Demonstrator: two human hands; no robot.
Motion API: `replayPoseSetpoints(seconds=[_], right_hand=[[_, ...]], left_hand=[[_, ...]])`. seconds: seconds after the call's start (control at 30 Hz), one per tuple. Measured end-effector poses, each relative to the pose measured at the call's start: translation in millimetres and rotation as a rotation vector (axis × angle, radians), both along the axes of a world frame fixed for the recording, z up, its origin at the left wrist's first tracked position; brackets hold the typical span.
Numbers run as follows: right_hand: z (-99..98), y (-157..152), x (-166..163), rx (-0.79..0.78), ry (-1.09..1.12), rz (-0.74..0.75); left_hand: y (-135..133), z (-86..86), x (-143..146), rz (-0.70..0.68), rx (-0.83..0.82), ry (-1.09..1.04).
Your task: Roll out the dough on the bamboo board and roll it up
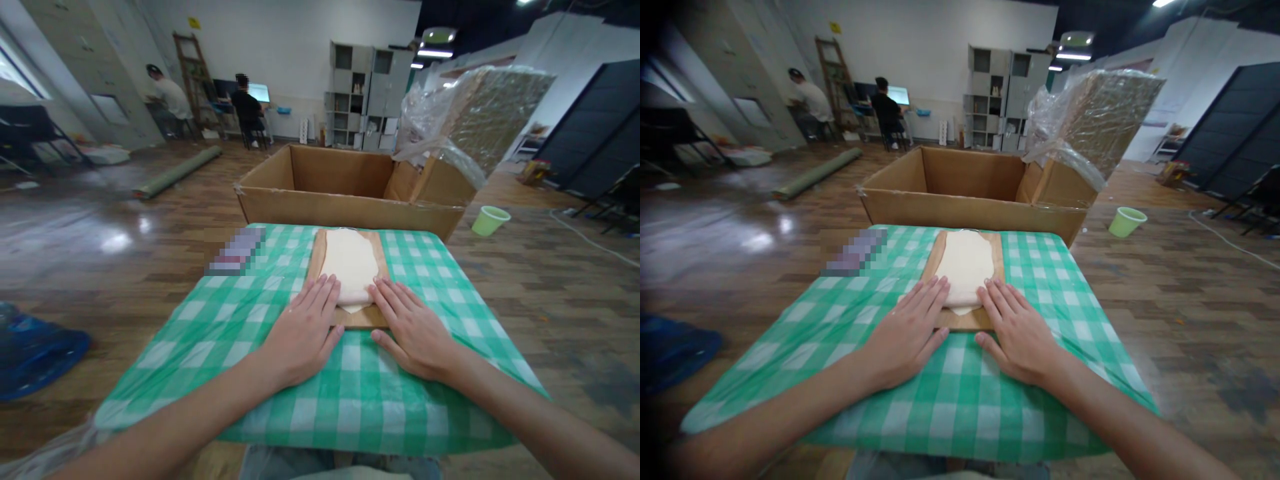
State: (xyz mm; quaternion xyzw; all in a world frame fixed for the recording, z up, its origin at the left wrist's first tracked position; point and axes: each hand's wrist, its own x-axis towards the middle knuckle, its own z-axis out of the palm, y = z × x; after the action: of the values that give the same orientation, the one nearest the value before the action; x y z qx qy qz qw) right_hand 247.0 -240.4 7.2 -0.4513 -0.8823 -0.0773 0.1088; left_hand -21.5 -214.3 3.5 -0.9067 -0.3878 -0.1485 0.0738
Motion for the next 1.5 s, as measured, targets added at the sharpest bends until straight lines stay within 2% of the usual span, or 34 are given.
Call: replayPoseSetpoints(seconds=[0.47, 1.0, 1.23, 1.37, 1.5], right_hand=[[-1.8, -40.8, -1.7, 0.019, -0.039, 0.023], [-3.4, -60.8, -1.2, -0.035, -0.043, 0.025], [5.3, -37.1, -1.3, -0.037, -0.012, 0.015], [11.7, -5.1, -0.4, -0.070, 0.036, 0.000], [13.3, 34.2, 0.0, -0.125, 0.071, -0.048]], left_hand=[[-38.3, -0.3, -11.6, -0.029, -0.023, 0.013], [-53.7, 2.6, -15.7, -0.063, -0.064, 0.001], [-25.2, 5.8, -14.2, -0.077, -0.082, -0.023], [6.1, 8.8, -8.1, -0.075, -0.066, -0.038], [47.0, 16.4, 2.3, -0.035, -0.124, 0.003]])
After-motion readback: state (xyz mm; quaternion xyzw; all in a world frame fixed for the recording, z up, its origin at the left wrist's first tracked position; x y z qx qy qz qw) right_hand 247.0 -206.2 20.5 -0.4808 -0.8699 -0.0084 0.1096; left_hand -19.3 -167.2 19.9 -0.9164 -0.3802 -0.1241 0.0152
